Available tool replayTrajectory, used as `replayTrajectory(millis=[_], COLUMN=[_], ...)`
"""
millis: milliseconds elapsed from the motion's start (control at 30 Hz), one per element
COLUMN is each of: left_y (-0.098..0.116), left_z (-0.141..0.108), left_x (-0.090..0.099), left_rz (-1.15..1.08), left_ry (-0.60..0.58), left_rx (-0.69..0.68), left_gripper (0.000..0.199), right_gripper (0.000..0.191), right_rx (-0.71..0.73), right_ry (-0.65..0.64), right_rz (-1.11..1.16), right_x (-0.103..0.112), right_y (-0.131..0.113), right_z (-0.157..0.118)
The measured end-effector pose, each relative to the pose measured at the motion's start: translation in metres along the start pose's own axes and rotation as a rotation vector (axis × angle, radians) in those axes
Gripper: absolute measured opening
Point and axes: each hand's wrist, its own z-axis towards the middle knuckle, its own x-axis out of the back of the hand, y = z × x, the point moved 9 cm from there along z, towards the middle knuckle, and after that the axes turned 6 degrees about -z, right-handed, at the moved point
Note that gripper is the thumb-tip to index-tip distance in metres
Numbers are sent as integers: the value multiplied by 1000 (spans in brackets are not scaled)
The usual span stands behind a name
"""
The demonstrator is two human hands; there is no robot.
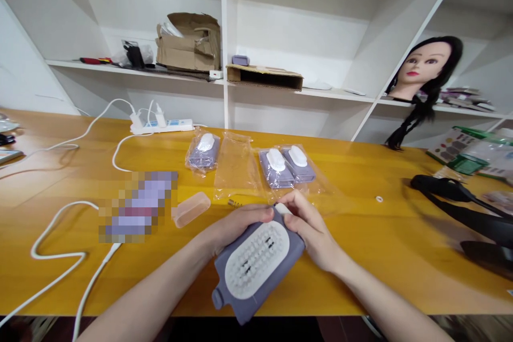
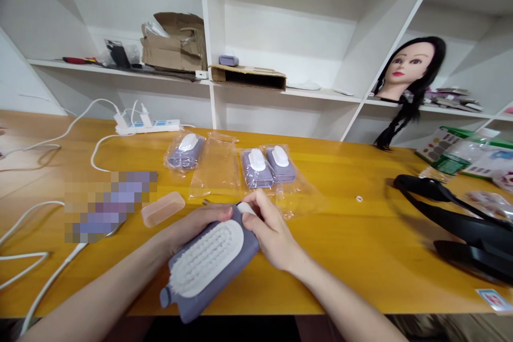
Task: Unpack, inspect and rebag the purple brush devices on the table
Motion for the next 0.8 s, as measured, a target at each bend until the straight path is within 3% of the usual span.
replayTrajectory(millis=[300, 433, 600, 800], left_y=[9, 10, 14, 10], left_z=[-2, -1, -5, -6], left_x=[-2, -3, -10, -7], left_rz=[163, 220, 271, 143], left_ry=[-65, -74, -116, -55], left_rx=[-63, -81, -144, -132], left_gripper=[27, 24, 26, 25], right_gripper=[31, 34, 33, 25], right_rx=[-212, -212, -239, -160], right_ry=[-126, -106, -187, -70], right_rz=[129, 75, 243, 322], right_x=[-13, -10, -14, -2], right_y=[18, 18, 16, 8], right_z=[-1, 3, 3, 4])
